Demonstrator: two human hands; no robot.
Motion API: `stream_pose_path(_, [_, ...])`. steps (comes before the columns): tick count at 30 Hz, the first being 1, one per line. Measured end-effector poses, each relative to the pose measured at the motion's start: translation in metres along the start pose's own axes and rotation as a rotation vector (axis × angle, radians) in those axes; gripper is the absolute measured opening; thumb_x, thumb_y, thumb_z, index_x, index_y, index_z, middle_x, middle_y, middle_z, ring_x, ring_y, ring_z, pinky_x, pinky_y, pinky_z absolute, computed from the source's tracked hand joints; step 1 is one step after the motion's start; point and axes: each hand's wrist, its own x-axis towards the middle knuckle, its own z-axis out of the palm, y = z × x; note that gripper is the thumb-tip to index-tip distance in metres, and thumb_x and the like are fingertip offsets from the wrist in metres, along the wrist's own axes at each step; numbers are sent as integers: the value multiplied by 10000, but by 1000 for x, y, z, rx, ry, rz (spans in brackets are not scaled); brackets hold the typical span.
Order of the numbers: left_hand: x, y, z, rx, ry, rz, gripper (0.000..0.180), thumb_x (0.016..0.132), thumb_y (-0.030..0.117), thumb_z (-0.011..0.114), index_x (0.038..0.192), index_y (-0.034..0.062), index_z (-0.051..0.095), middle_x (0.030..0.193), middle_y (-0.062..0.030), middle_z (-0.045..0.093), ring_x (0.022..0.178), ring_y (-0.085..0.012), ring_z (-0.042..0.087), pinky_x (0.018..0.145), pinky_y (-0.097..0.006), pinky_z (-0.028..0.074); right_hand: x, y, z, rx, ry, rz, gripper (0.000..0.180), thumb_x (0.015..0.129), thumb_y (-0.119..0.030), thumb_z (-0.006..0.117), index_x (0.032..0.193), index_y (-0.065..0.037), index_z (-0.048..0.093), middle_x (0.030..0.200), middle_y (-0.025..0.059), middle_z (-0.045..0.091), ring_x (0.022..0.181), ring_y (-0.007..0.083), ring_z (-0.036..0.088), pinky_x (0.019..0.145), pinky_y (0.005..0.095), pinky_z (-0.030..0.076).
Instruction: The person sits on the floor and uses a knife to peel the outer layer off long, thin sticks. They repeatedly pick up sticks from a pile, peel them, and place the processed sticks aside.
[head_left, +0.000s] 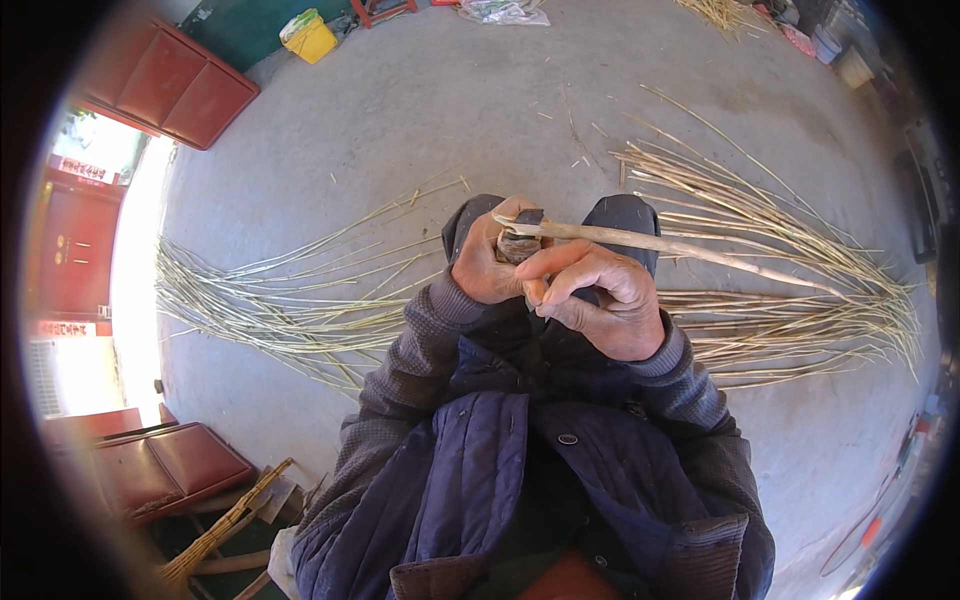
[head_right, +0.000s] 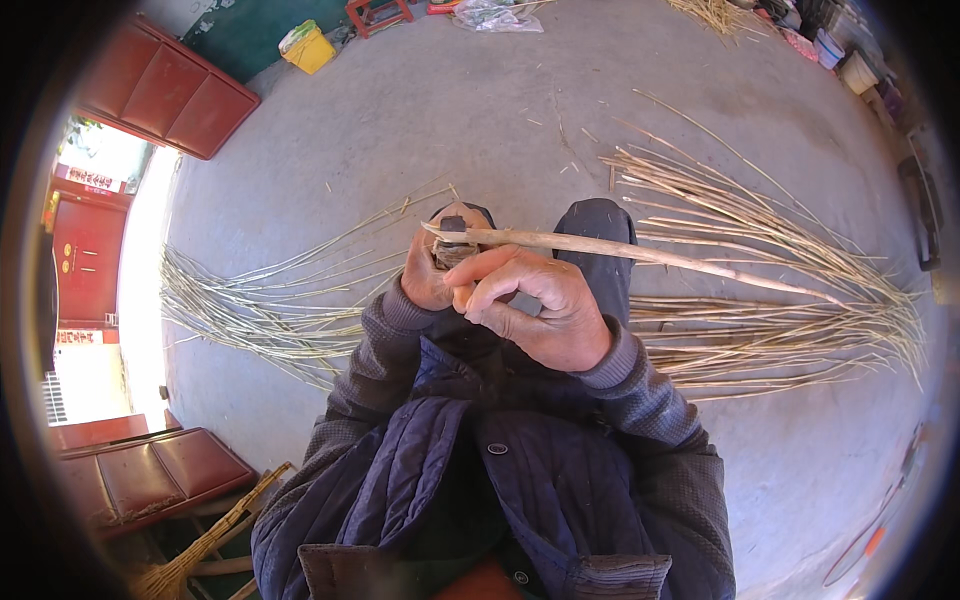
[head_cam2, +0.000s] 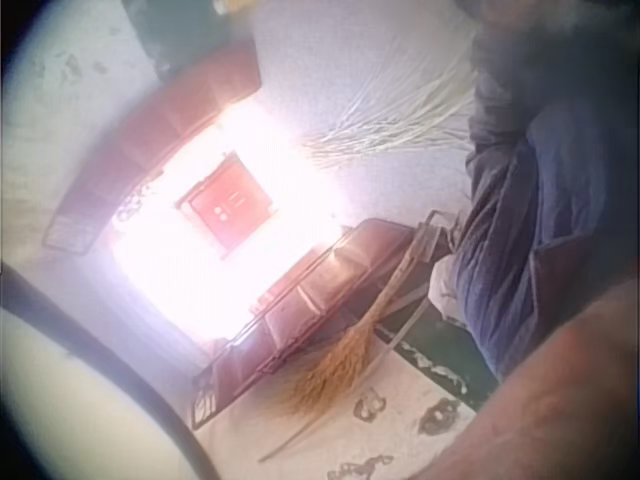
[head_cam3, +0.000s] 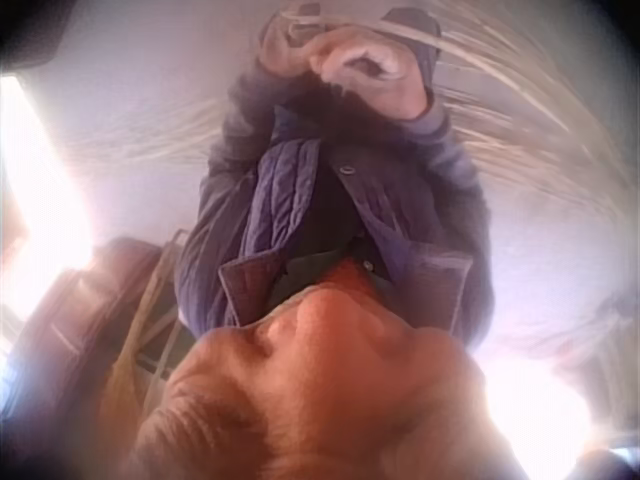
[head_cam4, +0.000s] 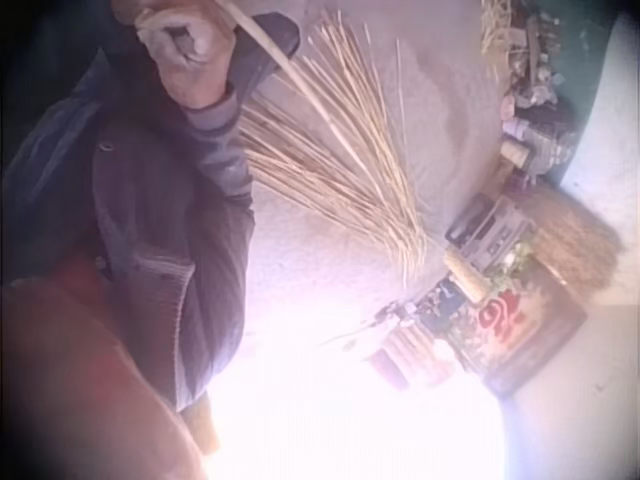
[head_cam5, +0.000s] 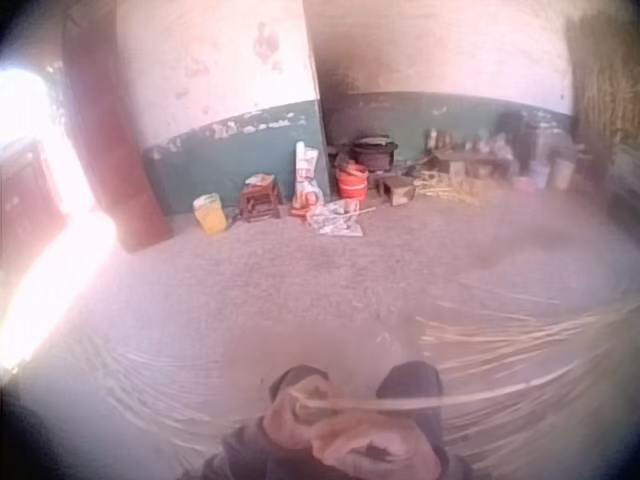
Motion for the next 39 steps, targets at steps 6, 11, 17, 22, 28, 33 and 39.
stream_pose_path(6, [-1,-6,-2,-13,0,-1,757,632,460,988,1107,55,559,951,3,640,849,-73,602,721,-254,502,-3,0,5,67,83,99,198,918,59,697,1097,-13,653,1130,121,699,921,146,681,821,291,570])
stream_pose_path(11, [-2,-8,-2,-35,-13,14,778,621,478,988,1112,55,557,950,3,639,847,-70,599,713,-250,495,4,-18,-2,-53,3,212,290,899,43,723,1183,23,671,1023,107,719,868,137,661,810,287,552])
stream_pose_path(17, [0,-4,-3,-9,-46,-18,764,615,442,1001,1109,61,560,950,7,637,844,-62,588,708,-243,490,4,-13,-10,-198,-37,86,221,849,53,755,1059,-8,724,1102,131,739,956,202,732,820,320,598])
stream_pose_path(22, [0,-3,-3,54,-69,4,605,695,328,972,1038,48,559,914,-35,627,815,-93,597,713,-260,499,5,-17,-10,-262,-65,46,218,844,50,763,1051,-10,727,1107,141,740,912,204,742,797,316,607])
stream_pose_path(28, [-1,-1,-4,41,-65,-42,640,668,345,989,1038,49,559,925,-30,633,823,-92,602,716,-258,501,4,-19,-9,-318,-56,25,196,850,30,772,1038,-2,727,1100,135,745,893,203,750,783,311,613])
stream_pose_path(33, [-2,-2,-4,81,-69,-86,681,622,368,1010,1034,54,567,940,-21,634,842,-87,605,735,-258,504,4,-19,-13,-324,-71,68,192,859,-9,782,1042,-7,726,1051,104,759,884,190,751,785,304,611])
stream_pose_path(39, [-3,-3,-4,130,-69,-64,674,618,373,1011,1036,63,582,957,-3,626,856,-74,593,755,-257,501,5,-21,-13,-318,-72,102,190,865,-24,780,1048,-11,728,1023,93,765,882,184,747,794,305,607])
